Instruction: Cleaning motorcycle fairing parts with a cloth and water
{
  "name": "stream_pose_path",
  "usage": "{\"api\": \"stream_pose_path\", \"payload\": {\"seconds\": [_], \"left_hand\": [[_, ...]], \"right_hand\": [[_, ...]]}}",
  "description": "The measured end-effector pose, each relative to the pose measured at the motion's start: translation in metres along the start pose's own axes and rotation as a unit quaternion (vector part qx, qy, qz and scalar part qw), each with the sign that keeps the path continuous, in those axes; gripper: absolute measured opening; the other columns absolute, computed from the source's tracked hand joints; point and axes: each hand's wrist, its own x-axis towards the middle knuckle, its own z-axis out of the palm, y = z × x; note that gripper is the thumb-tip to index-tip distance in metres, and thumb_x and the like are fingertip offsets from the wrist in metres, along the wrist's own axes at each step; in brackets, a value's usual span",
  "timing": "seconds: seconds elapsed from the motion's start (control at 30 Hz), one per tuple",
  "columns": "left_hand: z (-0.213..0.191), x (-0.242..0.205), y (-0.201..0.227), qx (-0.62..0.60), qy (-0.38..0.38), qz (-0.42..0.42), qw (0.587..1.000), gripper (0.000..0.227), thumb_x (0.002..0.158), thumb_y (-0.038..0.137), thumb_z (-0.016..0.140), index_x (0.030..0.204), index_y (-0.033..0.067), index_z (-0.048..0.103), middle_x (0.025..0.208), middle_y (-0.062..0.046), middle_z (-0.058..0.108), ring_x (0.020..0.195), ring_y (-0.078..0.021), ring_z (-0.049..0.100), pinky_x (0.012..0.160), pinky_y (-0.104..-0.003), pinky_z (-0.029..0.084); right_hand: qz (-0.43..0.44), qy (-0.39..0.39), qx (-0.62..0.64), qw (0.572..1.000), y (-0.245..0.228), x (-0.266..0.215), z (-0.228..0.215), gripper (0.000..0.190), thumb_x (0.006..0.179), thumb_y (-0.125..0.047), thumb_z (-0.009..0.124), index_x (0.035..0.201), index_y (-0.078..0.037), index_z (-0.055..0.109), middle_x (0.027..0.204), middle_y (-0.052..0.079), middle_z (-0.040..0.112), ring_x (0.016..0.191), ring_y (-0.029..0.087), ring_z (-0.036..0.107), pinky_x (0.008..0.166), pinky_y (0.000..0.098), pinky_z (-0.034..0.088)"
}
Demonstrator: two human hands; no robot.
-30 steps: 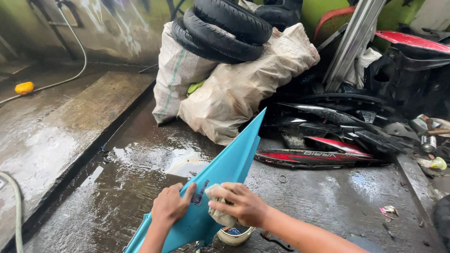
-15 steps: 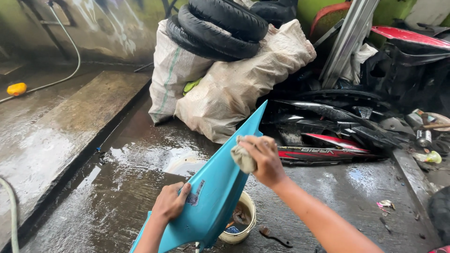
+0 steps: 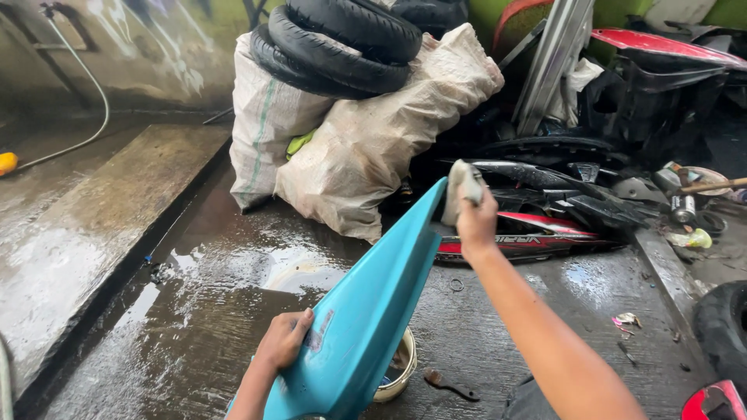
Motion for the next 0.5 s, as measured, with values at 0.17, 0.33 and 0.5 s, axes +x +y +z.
{"api": "stream_pose_path", "payload": {"seconds": [0.17, 0.33, 0.5], "left_hand": [[0.001, -0.001, 0.007, -0.019, 0.006, 0.003, 1.0, 0.061, 0.097, 0.047, 0.046, 0.064, -0.0028, 0.057, 0.055, -0.01, 0.057, 0.054, -0.0191, 0.047, 0.058, -0.037, 0.047], [0.003, 0.001, -0.014, -0.059, 0.009, -0.019, 0.998, 0.061, 0.099, 0.046, 0.047, 0.063, -0.0027, 0.053, 0.057, -0.009, 0.055, 0.056, -0.018, 0.045, 0.057, -0.036, 0.045], [-0.007, 0.003, -0.025, -0.112, -0.032, -0.052, 0.992, 0.066, 0.1, 0.054, 0.042, 0.066, -0.0009, 0.055, 0.06, -0.006, 0.05, 0.056, -0.0149, 0.043, 0.056, -0.034, 0.043]], "right_hand": [[-0.121, -0.082, -0.067, 0.987, 0.023, -0.025, 0.008, 0.068, 0.083, 0.014, 0.052, 0.148, -0.006, 0.051, 0.129, 0.016, 0.066, 0.078, 0.018, 0.064, 0.064, 0.0225, 0.053], [-0.36, -0.075, -0.172, 0.914, 0.029, -0.046, 0.007, 0.065, 0.077, 0.016, 0.052, 0.14, 0.003, 0.056, 0.142, 0.019, 0.061, 0.13, 0.03, 0.062, 0.106, 0.0319, 0.052], [-0.499, -0.27, -0.197, 0.8, 0.012, -0.053, -0.001, 0.047, 0.071, -0.003, 0.082, 0.115, -0.019, 0.077, 0.134, 0.002, 0.069, 0.128, 0.027, 0.058, 0.11, 0.0401, 0.053]]}}
